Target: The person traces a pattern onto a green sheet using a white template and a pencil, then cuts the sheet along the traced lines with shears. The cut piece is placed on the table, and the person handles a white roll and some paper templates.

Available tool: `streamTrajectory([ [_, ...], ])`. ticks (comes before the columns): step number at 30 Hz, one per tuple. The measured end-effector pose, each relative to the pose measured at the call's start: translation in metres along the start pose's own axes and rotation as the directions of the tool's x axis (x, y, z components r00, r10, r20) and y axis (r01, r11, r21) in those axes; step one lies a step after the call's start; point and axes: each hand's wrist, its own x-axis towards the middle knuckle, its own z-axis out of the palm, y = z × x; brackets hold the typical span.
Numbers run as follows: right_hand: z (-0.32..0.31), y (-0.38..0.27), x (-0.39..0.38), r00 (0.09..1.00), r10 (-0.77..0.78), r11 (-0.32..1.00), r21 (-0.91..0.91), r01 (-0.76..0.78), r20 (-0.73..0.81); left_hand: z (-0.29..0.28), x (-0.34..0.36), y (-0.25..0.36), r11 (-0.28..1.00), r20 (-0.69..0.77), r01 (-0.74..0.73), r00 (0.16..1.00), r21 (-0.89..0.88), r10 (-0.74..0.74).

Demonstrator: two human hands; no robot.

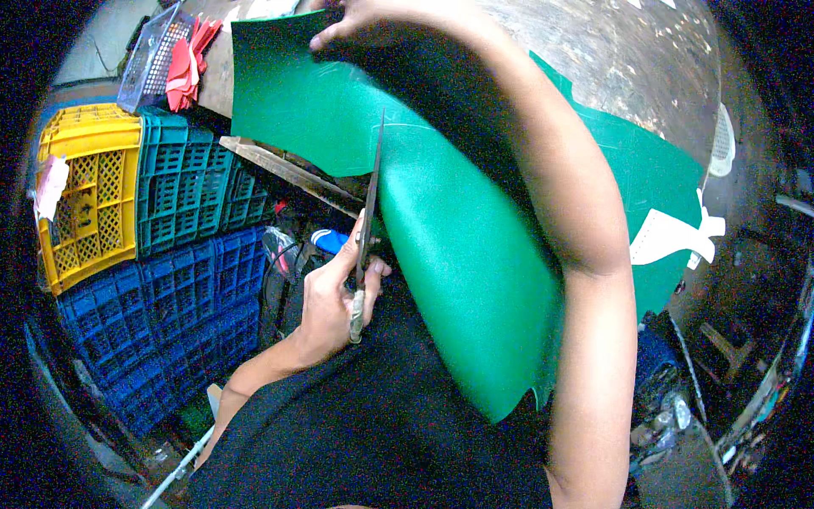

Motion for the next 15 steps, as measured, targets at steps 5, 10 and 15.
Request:
streamTrajectory([
  [5,-0.013,-0.013,0.001,0.993,0.024,0.993,0.111,-0.037,0.118,0.006,0.0,-0.007,0.998,-0.042,-0.025,0.999,-0.059,0.023],
  [10,-0.018,-0.018,-0.003,0.982,0.122,0.986,0.098,-0.136,0.142,0.0,0.0,-0.01,0.999,-0.02,-0.037,0.999,-0.012,0.036],
  [15,-0.02,-0.02,-0.006,0.985,0.106,0.988,0.097,-0.12,0.136,-0.005,0.001,-0.011,0.998,0.025,-0.022,0.999,0.058,0.02],
])
